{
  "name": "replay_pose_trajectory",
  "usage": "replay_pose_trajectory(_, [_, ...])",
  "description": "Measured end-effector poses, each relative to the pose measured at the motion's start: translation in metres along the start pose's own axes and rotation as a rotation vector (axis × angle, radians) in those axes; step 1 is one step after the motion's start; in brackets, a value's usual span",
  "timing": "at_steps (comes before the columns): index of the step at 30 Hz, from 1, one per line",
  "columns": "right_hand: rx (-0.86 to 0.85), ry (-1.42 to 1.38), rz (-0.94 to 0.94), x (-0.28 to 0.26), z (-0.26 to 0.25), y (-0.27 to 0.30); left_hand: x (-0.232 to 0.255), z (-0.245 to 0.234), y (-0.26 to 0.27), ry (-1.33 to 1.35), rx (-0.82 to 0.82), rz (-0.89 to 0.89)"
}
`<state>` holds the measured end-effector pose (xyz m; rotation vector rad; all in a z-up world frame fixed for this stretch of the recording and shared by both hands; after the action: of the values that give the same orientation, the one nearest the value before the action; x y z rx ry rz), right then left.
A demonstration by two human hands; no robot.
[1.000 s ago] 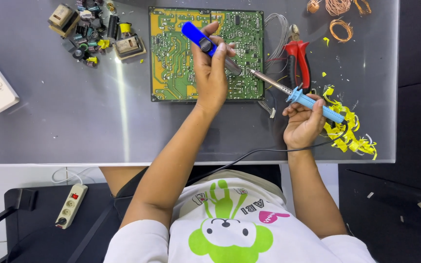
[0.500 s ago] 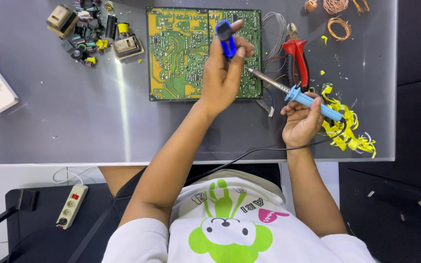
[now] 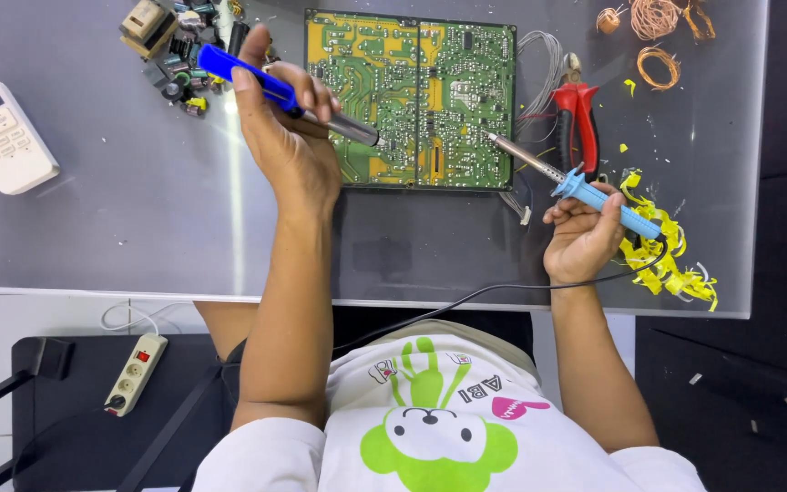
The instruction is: The person uses a soldering iron and a desoldering pump to remove components from a green circuit board. They heat the solder joints with the iron and then use the pump to extract the molten solder, repeating the process across different points on the board.
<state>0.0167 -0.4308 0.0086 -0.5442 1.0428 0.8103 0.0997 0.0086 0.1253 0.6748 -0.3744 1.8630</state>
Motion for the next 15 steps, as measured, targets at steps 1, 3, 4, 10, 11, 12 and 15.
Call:
replay_pose_trajectory(1, [-0.002,0.001,0.0,-0.001,0.001,0.0,0.002,-0.001,0.002,0.001,0.001,0.001])
replay_pose_trajectory(3, [0.01,0.016,-0.001,-0.002,0.002,0.001,0.01,-0.005,0.008,-0.088,0.051,0.071])
replay_pose_trajectory(4, [0.008,0.017,-0.001,-0.002,0.002,0.002,0.009,-0.006,0.01,-0.088,0.053,0.072])
replay_pose_trajectory(10, [0.005,0.03,0.009,-0.004,0.005,0.003,0.012,-0.007,0.021,-0.253,0.024,0.171])
replay_pose_trajectory(11, [0.007,0.027,0.008,-0.004,0.005,0.003,0.012,-0.006,0.022,-0.265,0.018,0.177])
replay_pose_trajectory(12, [0.01,0.024,0.007,-0.004,0.005,0.003,0.011,-0.006,0.022,-0.278,0.012,0.184])
replay_pose_trajectory(15, [0.008,0.012,0.004,-0.003,0.004,0.002,0.008,-0.007,0.02,-0.194,0.019,0.178])
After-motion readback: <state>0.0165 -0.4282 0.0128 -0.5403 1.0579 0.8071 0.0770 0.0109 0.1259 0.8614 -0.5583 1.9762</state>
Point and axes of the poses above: each hand's wrist, its own y-axis away from the middle knuckle, its own z-axis out of the palm, x = y × z, the point moved 8 cm from there along -y, towards the middle knuckle, and after that the axes turned 8 degrees about -z, right-handed, at the moved point
